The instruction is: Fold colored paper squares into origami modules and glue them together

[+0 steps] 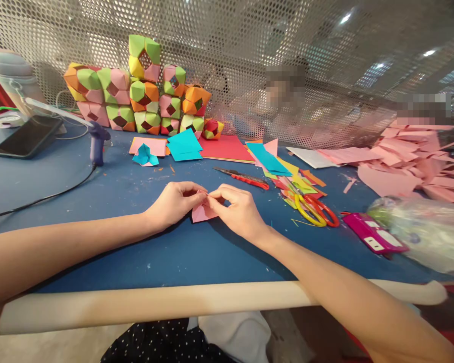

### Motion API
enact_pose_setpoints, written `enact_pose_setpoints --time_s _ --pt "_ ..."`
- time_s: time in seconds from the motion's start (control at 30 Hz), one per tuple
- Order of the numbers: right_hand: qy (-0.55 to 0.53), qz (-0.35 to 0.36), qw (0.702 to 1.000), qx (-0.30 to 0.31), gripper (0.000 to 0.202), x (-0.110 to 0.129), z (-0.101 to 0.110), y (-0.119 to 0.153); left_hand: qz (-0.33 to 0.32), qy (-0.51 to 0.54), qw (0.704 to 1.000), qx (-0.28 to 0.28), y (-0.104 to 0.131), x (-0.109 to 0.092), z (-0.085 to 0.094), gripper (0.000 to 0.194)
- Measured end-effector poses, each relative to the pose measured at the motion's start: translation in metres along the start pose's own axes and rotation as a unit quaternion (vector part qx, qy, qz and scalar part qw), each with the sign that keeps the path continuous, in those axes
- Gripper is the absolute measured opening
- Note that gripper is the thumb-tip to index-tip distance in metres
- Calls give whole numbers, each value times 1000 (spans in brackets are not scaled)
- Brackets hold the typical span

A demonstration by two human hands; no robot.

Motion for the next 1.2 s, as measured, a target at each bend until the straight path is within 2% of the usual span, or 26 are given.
enact_pose_setpoints --time_s 0.17,0.3,0.4,0.53,0.63,0.77,0.97,1.2 --pt "-18 -9 1000 4 18 -1 1 -1 -5 0 1000 -8 1 0 2 22" --pt "-25 -27 999 14 11 -5 -1 -3 -1 -11 999 -45 0 -2 10 24" --pt "4 -32 999 5 21 -10 -2 -4 5 -17 998 -64 0 -1 13 22" --pt "22 -20 1000 1 29 -13 -4 -4 1 -30 999 -40 -1 2 9 18" --pt "34 -9 999 10 28 -10 -7 -3 -1 -67 998 -12 -1 6 5 12" --pt "30 9 999 20 24 -2 -10 0 -3 -113 993 -9 0 6 6 3" --pt "8 30 1000 4 10 6 -5 2 -6 -117 992 -46 1 4 14 3" --pt "-19 11 1000 10 14 -3 -2 -1 21 -104 991 -80 0 6 21 5"
Point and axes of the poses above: each hand's wrist, its own y-axis away from the middle knuckle, its own z-axis out of the back of the hand, x = y × z, the point moved 9 cm from there along -y, towards the middle knuckle, and after that the axes turned 13 degrees about -z, right-handed, at the moved point
